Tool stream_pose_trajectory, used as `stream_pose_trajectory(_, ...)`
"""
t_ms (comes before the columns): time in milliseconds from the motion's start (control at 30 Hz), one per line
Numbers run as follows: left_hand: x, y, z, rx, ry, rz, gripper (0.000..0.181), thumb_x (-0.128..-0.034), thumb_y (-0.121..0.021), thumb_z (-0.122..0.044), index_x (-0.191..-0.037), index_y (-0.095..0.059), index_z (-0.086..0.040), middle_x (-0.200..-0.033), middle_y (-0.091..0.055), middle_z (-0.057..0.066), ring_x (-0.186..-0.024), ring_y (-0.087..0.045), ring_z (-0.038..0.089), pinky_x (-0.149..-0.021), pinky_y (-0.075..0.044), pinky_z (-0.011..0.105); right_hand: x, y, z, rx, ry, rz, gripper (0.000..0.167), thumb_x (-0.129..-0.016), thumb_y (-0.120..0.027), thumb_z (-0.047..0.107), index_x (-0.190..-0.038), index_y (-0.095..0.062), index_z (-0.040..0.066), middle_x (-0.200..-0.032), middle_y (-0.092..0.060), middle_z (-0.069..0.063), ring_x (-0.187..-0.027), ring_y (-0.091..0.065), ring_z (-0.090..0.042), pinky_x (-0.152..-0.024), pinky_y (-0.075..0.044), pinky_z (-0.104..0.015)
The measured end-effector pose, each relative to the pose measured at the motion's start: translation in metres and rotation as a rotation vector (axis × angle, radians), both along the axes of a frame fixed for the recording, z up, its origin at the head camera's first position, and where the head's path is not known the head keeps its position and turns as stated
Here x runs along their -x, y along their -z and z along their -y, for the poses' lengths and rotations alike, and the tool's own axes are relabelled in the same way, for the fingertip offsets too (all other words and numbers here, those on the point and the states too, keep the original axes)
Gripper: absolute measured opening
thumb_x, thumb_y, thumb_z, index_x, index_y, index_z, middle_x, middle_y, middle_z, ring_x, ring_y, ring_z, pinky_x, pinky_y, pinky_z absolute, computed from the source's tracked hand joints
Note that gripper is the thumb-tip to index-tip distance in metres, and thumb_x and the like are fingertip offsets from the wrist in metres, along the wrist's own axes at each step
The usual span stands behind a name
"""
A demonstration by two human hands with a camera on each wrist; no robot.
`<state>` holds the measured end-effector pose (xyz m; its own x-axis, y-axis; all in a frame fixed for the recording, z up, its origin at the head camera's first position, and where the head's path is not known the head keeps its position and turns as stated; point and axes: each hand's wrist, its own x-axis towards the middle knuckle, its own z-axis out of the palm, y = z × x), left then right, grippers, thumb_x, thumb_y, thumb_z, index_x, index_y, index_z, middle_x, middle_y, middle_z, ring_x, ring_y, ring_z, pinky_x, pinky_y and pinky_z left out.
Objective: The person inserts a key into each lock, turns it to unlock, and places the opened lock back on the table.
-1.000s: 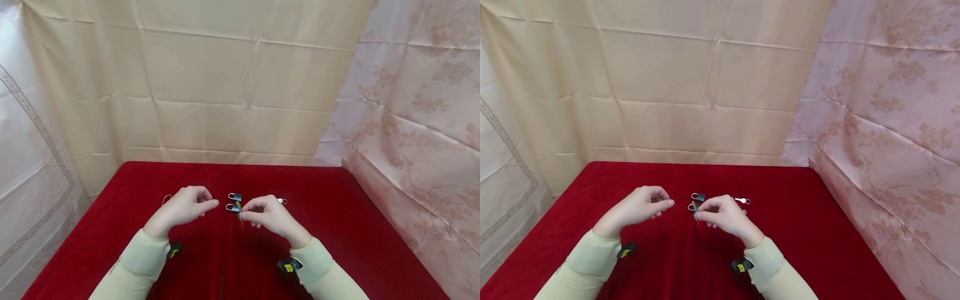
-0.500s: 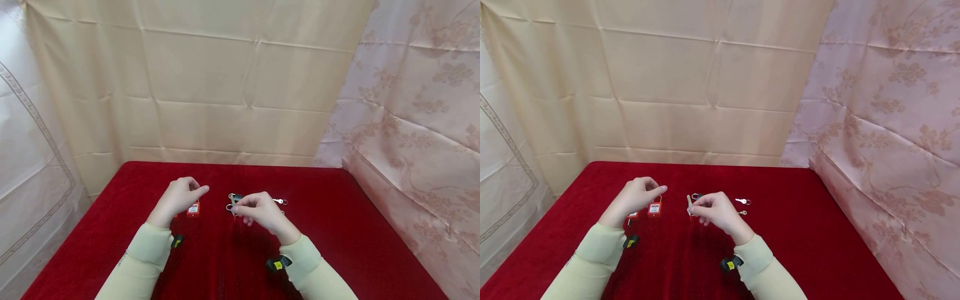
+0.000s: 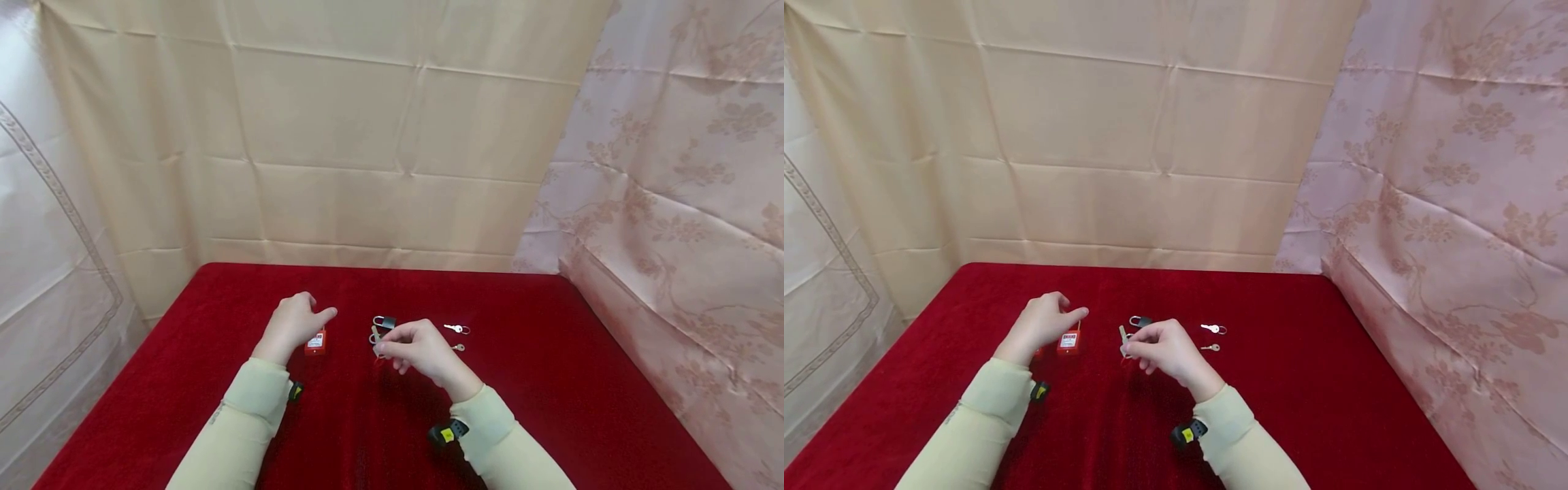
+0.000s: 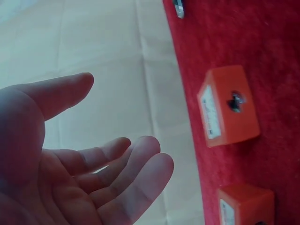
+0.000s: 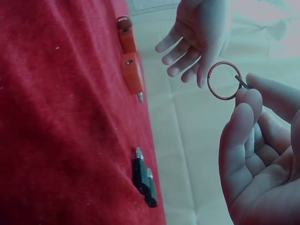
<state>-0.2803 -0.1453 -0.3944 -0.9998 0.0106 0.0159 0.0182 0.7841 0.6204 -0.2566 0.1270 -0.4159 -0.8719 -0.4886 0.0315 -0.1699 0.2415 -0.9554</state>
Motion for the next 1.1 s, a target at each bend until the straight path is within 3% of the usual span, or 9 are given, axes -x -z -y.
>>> stream_pose_trajectory(133,0.005,0.005,0.000,0.049,-0.025,0.031,0.055,-0.0945,-0.067,-0.040,-0.125,-0.063,0.006,-0.116,-0.067,0.022,-0.096,-0.066,0.035,-0.083,-0.055,0.053,0.001,0.005,0.002,-0.013,-0.001,0.018,0.011,-0.092,-0.078,0.016,-0.098,-0.080,0.007,-0.093,-0.074,-0.020,-0.062,-0.062,-0.016,-0.055,-0.057,-0.031)
stream_pose_trajectory(300,0.009,0.009,0.000,0.090,-0.042,0.072,0.043,-0.0928,-0.068,-0.042,-0.103,-0.067,0.000,-0.091,-0.066,0.013,-0.074,-0.063,0.027,-0.063,-0.053,0.044,0.002,0.008,0.004,-0.028,-0.011,0.021,0.009,-0.092,-0.077,0.016,-0.098,-0.080,0.009,-0.093,-0.074,-0.019,-0.062,-0.062,-0.016,-0.056,-0.058,-0.031)
stream_pose_trajectory(433,0.012,0.010,-0.001,0.114,-0.049,0.086,0.036,-0.0919,-0.070,-0.040,-0.089,-0.064,-0.005,-0.078,-0.061,0.010,-0.065,-0.059,0.025,-0.056,-0.049,0.040,0.001,0.010,0.004,-0.029,-0.013,0.023,0.009,-0.092,-0.077,0.016,-0.097,-0.080,0.009,-0.092,-0.074,-0.019,-0.062,-0.063,-0.016,-0.056,-0.058,-0.031)
stream_pose_trajectory(767,0.016,0.016,-0.001,0.157,-0.019,0.104,0.034,-0.0916,-0.072,-0.035,-0.074,-0.061,-0.008,-0.067,-0.061,0.008,-0.060,-0.057,0.021,-0.053,-0.048,0.037,0.001,0.019,0.004,0.007,-0.012,0.146,0.016,-0.094,-0.075,0.016,-0.094,-0.075,0.001,-0.087,-0.068,-0.031,-0.059,-0.065,-0.016,-0.056,-0.059,-0.031)
stream_pose_trajectory(1100,0.015,0.019,-0.001,0.158,0.013,0.112,0.031,-0.0917,-0.073,-0.030,-0.072,-0.064,-0.008,-0.066,-0.062,0.008,-0.062,-0.059,0.021,-0.056,-0.051,0.036,0.001,0.022,0.005,0.032,-0.036,0.197,0.022,-0.096,-0.071,0.012,-0.099,-0.070,-0.011,-0.074,-0.070,-0.013,-0.061,-0.070,-0.018,-0.061,-0.061,-0.037)
